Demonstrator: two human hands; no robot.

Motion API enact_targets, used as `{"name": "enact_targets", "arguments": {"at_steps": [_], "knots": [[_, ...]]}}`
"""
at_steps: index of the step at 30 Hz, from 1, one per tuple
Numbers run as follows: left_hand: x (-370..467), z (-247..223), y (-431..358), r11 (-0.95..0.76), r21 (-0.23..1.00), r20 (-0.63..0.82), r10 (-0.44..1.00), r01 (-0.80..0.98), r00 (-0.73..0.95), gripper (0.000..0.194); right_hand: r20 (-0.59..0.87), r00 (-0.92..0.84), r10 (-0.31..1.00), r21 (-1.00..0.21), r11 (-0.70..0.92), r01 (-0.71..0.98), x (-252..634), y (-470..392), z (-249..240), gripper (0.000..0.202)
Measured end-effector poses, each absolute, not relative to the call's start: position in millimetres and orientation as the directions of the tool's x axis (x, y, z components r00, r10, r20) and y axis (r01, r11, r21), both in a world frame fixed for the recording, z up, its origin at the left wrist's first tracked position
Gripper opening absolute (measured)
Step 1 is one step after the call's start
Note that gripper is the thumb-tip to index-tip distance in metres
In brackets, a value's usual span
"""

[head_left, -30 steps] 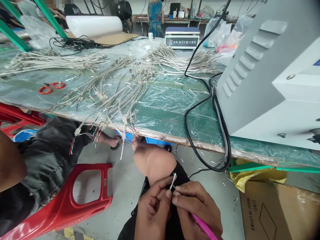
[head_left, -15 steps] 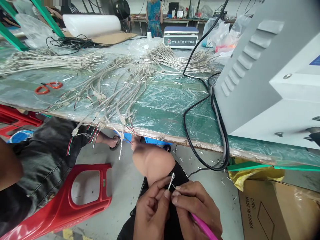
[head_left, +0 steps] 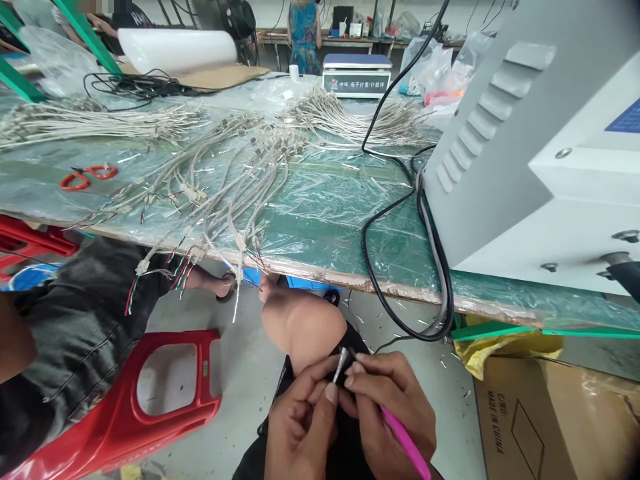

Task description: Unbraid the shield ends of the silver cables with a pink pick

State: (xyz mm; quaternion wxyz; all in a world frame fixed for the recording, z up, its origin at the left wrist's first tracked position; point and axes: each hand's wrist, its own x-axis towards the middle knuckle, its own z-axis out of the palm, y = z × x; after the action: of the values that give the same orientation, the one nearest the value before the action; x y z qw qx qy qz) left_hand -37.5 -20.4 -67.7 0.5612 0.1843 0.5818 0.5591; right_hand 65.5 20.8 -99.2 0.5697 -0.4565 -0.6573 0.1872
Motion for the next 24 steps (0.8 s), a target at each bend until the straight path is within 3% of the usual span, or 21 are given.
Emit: {"name": "enact_targets", "arguments": {"at_steps": [4,9,12,24], "knots": [[-38,-73,-24,0.294,0.868,-0.426,0.856,-0.401,-0.293,0.044,0.540,0.173,0.824,-0.809,0.450,0.377,72,26,-102,0.021],[-43,-74,-23,0.320,0.802,-0.478,0.851,-0.505,-0.219,0.037,0.640,0.039,0.767,-0.752,0.616,0.234,71,14,-103,0.027],[-43,-72,-22,0.355,0.766,-0.520,0.832,-0.536,-0.192,0.038,0.645,0.027,0.763,-0.756,0.633,0.170,65,8,-103,0.025],[-38,-77,-23,0.338,0.783,-0.517,0.820,-0.522,-0.245,0.041,0.644,-0.046,0.764,-0.745,0.640,0.188,61,12,-92,0.023]]}}
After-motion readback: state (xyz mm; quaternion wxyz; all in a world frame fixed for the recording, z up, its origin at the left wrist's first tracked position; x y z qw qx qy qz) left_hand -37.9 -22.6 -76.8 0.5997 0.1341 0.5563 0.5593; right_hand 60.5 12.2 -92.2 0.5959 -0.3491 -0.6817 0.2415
